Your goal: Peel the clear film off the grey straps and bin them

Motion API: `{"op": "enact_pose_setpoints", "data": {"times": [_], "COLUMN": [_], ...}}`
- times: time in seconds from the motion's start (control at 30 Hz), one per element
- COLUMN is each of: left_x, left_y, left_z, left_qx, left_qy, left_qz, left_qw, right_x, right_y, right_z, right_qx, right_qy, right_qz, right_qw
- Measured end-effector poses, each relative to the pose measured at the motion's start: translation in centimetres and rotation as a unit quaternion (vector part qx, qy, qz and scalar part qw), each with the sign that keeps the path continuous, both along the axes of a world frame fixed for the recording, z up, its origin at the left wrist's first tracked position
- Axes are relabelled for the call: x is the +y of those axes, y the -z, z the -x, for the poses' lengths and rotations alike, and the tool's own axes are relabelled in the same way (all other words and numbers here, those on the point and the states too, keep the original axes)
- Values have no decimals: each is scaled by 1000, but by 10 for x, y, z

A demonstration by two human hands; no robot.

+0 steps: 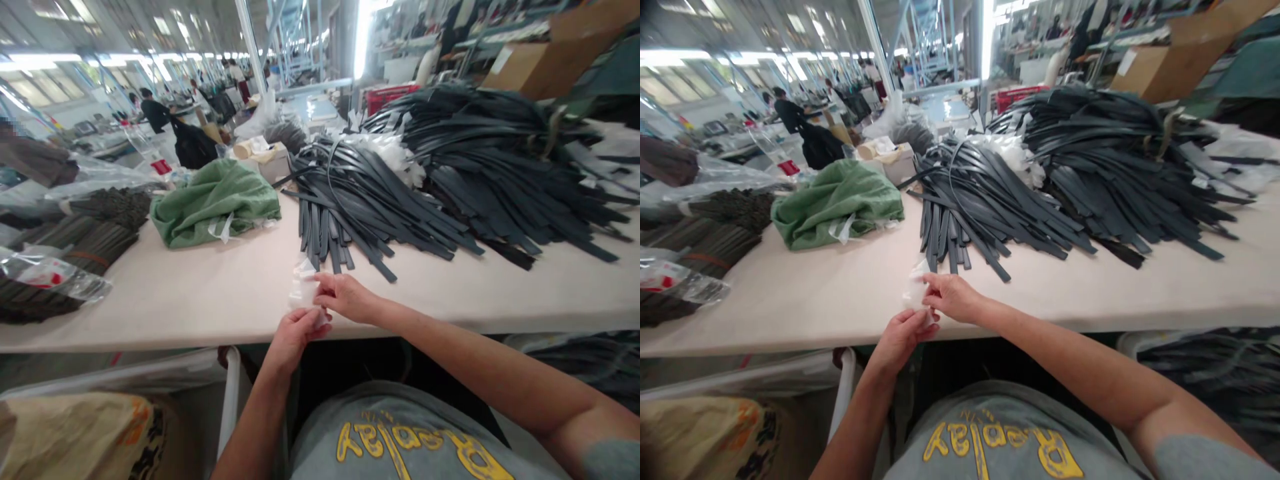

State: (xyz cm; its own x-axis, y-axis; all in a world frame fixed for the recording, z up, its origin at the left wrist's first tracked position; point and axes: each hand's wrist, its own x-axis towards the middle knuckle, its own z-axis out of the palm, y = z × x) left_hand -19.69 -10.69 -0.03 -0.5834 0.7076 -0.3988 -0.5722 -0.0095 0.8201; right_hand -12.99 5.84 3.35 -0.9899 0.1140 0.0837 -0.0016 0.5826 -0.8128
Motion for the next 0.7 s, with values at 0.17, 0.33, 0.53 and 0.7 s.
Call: {"op": "enact_pose_setpoints", "data": {"times": [0.17, 0.33, 0.53, 0.7], "left_x": [-32, -99, -105, -33], "left_y": [-72, -188, -190, -94], "left_z": [142, 233, 197, 105], "left_qx": [-41, 104, 78, -118], "left_qy": [-297, -494, -433, -372], "left_qz": [-71, -295, -334, -200], "left_qw": [951, 811, 833, 899], "right_x": [61, 105, 117, 108], "right_y": [-5, 6, 1, -17], "right_z": [13, 15, 24, 9], "right_qx": [-18, -83, -128, -129], "right_qy": [200, 286, 312, 256], "right_qz": [-268, -326, -295, -183], "right_qw": [942, 897, 894, 940]}}
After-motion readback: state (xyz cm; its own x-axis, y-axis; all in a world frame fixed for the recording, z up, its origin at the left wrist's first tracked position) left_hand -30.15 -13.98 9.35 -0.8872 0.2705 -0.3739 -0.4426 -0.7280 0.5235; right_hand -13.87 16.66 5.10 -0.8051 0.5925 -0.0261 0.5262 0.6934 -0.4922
